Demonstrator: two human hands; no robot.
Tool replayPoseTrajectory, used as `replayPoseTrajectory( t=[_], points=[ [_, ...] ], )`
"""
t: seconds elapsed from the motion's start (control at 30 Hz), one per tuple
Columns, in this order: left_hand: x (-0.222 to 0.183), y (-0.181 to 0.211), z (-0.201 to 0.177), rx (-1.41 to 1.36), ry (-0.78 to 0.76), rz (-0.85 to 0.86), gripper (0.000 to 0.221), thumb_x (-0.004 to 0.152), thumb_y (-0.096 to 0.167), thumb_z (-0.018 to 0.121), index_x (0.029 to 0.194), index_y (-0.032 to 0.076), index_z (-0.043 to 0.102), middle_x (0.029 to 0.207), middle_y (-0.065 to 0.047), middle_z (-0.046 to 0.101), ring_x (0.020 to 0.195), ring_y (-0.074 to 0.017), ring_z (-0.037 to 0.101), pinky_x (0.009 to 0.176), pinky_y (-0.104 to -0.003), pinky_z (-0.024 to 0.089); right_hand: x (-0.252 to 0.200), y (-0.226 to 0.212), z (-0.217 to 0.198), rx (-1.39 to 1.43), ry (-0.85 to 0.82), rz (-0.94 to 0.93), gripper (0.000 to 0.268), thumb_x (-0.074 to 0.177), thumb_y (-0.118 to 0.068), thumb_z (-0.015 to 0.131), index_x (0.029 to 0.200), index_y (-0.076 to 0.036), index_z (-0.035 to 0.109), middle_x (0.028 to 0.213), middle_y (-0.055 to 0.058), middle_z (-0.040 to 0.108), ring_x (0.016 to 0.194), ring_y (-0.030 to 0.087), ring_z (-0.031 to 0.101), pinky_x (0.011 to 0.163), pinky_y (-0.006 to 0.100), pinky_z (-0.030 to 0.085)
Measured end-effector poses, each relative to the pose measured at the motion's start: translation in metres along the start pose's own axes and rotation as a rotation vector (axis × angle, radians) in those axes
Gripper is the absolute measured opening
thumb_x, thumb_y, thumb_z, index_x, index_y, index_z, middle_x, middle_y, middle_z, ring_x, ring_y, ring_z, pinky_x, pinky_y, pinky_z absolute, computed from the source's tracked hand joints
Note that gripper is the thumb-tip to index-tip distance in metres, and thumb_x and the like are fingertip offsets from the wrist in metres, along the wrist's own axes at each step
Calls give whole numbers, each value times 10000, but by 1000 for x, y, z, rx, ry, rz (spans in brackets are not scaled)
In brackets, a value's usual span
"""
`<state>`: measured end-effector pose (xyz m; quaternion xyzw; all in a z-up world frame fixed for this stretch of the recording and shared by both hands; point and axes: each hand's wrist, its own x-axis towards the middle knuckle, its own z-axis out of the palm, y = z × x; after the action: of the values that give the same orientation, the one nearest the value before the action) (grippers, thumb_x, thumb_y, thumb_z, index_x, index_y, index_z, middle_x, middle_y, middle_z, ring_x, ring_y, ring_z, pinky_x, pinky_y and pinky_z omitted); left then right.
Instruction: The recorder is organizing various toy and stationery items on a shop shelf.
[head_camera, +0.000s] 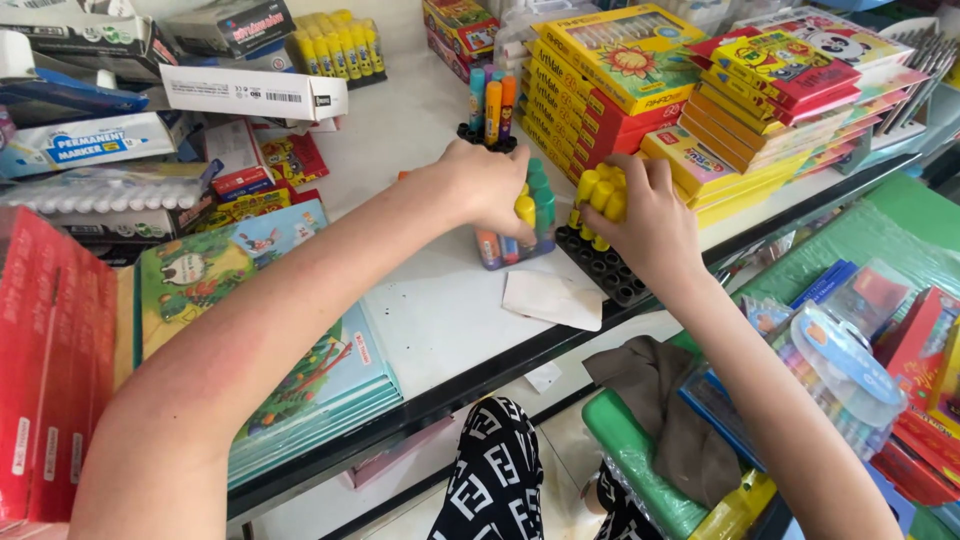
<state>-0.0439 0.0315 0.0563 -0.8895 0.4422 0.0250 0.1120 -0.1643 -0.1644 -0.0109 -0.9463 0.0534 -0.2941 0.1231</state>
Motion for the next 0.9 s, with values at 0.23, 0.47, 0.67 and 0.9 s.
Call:
replayPoseTrajectory(
  t=[0.23,0.47,0.67,0.9],
  points=[
    [1,10,-4,4,-42,5,1167,693,768,745,1408,-68,356,1087,-198,724,952,-342,735,814,-480,568,-3,2,-6,109,-38,9,626,870,-398,794,1376,-149,523,1261,182,558,1043,428,656,823,529,547],
    [7,-8,-11,-311,-88,-60,933,847,792,522,1427,67,432,1201,-161,671,1022,-330,716,825,-475,584,-9,-3,-8,-63,76,-184,665,881,-390,785,1402,-77,517,1312,206,530,1129,437,615,863,505,534],
    [14,-62,12,-230,101,-193,478,1000,514,510,1333,192,626,1247,-82,723,1119,-318,682,900,-501,542,13,-45,-28,-53,152,-288,345,966,-319,726,1241,-117,679,1248,109,633,1154,348,628,922,462,522],
    [71,-124,100,59,179,-337,514,877,193,684,1374,158,558,1389,-49,598,1203,-301,633,895,-483,540,108,-81,16,249,-314,-113,299,961,-360,635,1186,-187,731,1166,88,724,1049,314,692,891,425,538]
  ],
)
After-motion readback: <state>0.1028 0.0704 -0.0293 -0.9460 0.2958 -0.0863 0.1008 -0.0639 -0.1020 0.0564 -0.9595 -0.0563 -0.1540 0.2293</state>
